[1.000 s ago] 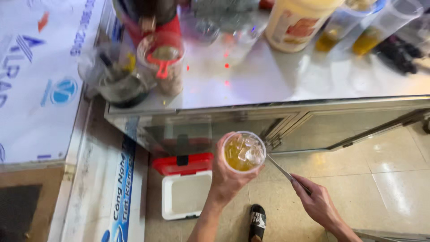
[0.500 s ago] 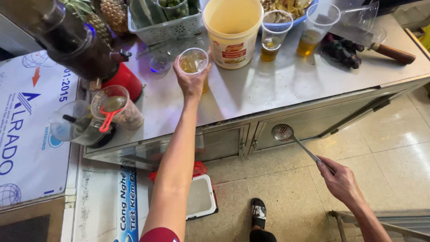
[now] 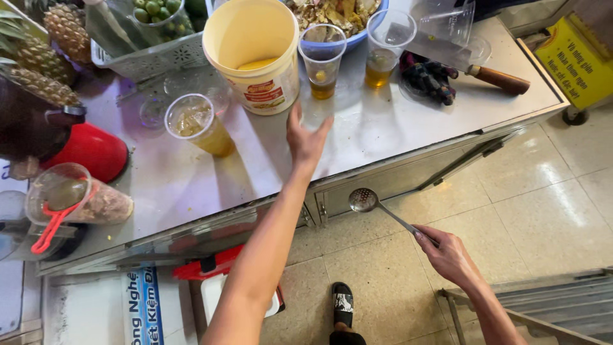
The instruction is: The person prepares drinks by adding small green fruits and ice to plastic cups using a strainer and a large spoon.
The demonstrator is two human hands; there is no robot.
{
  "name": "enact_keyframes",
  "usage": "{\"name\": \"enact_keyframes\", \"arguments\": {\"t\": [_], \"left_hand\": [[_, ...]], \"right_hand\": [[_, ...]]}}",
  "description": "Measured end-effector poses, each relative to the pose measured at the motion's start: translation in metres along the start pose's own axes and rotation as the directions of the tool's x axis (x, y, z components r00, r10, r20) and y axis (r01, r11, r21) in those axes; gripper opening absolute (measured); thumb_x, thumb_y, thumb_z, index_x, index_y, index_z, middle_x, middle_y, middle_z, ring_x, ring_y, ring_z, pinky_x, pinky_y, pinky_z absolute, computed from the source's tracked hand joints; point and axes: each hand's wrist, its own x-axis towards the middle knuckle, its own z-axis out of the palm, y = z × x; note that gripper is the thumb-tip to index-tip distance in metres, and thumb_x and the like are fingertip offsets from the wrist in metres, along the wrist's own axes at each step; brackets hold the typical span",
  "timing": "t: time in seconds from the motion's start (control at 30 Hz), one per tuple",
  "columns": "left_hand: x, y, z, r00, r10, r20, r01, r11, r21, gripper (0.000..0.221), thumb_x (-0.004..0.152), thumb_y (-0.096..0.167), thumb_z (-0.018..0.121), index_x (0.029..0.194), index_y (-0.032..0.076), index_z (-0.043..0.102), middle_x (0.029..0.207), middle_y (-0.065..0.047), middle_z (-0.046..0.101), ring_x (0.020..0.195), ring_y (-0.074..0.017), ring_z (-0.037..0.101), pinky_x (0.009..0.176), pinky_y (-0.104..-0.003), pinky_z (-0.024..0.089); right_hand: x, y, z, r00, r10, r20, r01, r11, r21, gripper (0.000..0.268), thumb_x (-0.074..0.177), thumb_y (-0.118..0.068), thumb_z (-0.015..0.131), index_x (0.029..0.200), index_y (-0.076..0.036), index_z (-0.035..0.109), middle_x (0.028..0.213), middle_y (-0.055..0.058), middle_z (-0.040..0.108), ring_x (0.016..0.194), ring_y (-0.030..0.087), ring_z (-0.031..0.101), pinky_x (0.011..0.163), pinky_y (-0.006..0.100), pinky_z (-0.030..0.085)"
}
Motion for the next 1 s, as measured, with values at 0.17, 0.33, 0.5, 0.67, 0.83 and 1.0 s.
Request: {"name": "enact_keyframes", "arguments": {"t": [0.17, 0.33, 0.5, 0.67, 0.83, 1.0], "left_hand": [[0.092, 0.024, 0.091, 0.961, 0.147, -0.234, -0.138, 0.989, 0.056, 0.119, 0.061, 0.044, 0.098, 0.148, -0.005, 0.034, 0.146, -0.029, 0.048, 0.136, -0.0416, 0.048, 0.115, -0.046, 0.039], [0.086, 0.041, 0.092, 0.949, 0.125, -0.291, -0.139, 0.990, -0.028, 0.090, 0.072, 0.044, 0.090, 0.141, 0.006, 0.047, 0.133, -0.015, 0.063, 0.126, -0.0321, 0.064, 0.108, -0.043, 0.051], [0.030, 0.061, 0.032, 0.956, 0.221, -0.191, -0.238, 0.969, -0.069, 0.091, 0.071, 0.046, 0.090, 0.138, 0.005, 0.043, 0.126, -0.016, 0.066, 0.113, -0.0291, 0.070, 0.097, -0.041, 0.059], [-0.055, 0.067, -0.088, 0.979, 0.190, 0.079, -0.146, 0.914, -0.380, 0.110, 0.070, 0.047, 0.088, 0.151, 0.001, 0.031, 0.139, -0.023, 0.056, 0.120, -0.0292, 0.068, 0.092, -0.042, 0.062], [-0.160, 0.025, -0.253, 0.975, 0.208, 0.079, -0.166, 0.918, -0.360, 0.108, 0.074, 0.033, 0.095, 0.157, 0.005, 0.032, 0.151, -0.018, 0.052, 0.146, -0.0277, 0.050, 0.125, -0.044, 0.044], [-0.270, -0.077, -0.402, 0.998, 0.003, -0.067, -0.021, 0.965, -0.263, 0.107, 0.073, 0.025, 0.096, 0.158, 0.009, 0.034, 0.150, -0.014, 0.053, 0.145, -0.0259, 0.053, 0.131, -0.045, 0.041]], "right_hand": [[-0.008, 0.017, -0.002, 1.000, -0.020, 0.015, 0.019, 1.000, 0.020, 0.038, 0.094, -0.035, 0.063, 0.123, -0.013, 0.075, 0.063, 0.011, 0.066, 0.059, 0.017, 0.059, 0.058, 0.037, 0.051], [-0.019, 0.019, 0.018, 0.995, 0.031, 0.095, -0.028, 0.999, -0.027, 0.040, 0.094, -0.035, 0.064, 0.125, -0.012, 0.074, 0.058, 0.011, 0.058, 0.056, 0.016, 0.051, 0.055, 0.037, 0.046], [-0.013, 0.002, 0.061, 0.969, -0.011, 0.246, -0.008, 0.997, 0.078, 0.041, 0.097, -0.032, 0.062, 0.128, -0.008, 0.072, 0.066, 0.003, 0.055, 0.059, 0.013, 0.045, 0.052, 0.034, 0.040], [-0.006, -0.017, 0.157, 0.939, -0.105, 0.327, 0.061, 0.988, 0.140, 0.039, 0.099, -0.030, 0.064, 0.127, -0.004, 0.072, 0.074, 0.000, 0.060, 0.065, 0.009, 0.049, 0.056, 0.030, 0.043], [-0.005, -0.041, 0.302, 0.869, -0.150, 0.472, 0.193, 0.980, -0.044, 0.031, 0.098, -0.023, 0.063, 0.117, 0.000, 0.072, 0.074, 0.007, 0.063, 0.066, 0.015, 0.051, 0.059, 0.035, 0.045], [-0.001, -0.033, 0.496, 0.790, -0.259, 0.556, 0.400, 0.905, -0.146, 0.028, 0.097, -0.028, 0.061, 0.111, -0.007, 0.073, 0.084, 0.012, 0.067, 0.077, 0.026, 0.059, 0.068, 0.042, 0.050]]}}
